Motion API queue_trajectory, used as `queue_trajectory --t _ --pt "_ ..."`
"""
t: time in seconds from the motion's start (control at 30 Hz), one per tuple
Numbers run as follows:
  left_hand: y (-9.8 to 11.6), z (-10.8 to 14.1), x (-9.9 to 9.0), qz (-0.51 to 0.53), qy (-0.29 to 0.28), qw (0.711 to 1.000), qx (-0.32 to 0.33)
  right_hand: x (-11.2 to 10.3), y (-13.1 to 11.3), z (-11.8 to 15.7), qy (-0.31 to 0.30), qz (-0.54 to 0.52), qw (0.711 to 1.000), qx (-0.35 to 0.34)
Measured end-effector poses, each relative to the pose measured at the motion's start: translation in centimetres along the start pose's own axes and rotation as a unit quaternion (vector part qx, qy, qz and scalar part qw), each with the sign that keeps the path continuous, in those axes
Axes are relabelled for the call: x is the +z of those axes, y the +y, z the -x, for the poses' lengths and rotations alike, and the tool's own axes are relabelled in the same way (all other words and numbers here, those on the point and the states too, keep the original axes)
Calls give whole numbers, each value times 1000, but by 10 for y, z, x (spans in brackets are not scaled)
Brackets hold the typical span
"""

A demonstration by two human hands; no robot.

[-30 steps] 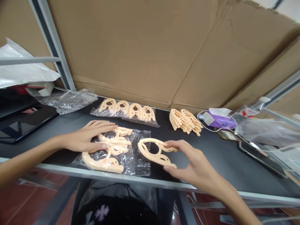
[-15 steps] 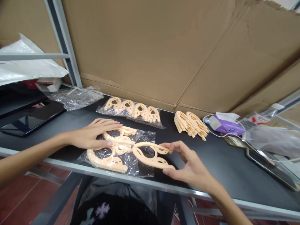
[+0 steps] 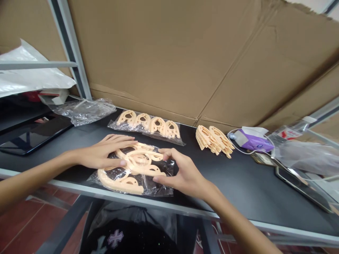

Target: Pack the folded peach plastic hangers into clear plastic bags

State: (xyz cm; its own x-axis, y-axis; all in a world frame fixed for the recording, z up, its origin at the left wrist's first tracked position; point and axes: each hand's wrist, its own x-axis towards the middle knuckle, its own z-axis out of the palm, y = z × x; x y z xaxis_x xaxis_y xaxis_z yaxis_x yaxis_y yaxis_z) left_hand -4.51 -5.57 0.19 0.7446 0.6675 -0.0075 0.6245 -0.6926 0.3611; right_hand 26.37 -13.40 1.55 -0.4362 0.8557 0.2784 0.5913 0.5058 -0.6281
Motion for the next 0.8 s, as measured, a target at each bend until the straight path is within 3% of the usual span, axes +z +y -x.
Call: queue_trajectory --t 0.13,0.27,0.4,0.53,0.8 --pt "-1 1 1 -2 6 1000 3 11 -3 -7 28 55 997 -49" --pt "-1 0 2 3 12 1000 10 3 2 3 36 95 995 -25" --pt "-2 0 3 3 16 1000 14 -4 7 17 11 145 989 5" --pt "-2 0 3 1 18 1000 12 4 4 14 -8 180 984 -10" --pt "-1 1 2 4 23 1000 17 5 -9 19 -43 148 988 -16"
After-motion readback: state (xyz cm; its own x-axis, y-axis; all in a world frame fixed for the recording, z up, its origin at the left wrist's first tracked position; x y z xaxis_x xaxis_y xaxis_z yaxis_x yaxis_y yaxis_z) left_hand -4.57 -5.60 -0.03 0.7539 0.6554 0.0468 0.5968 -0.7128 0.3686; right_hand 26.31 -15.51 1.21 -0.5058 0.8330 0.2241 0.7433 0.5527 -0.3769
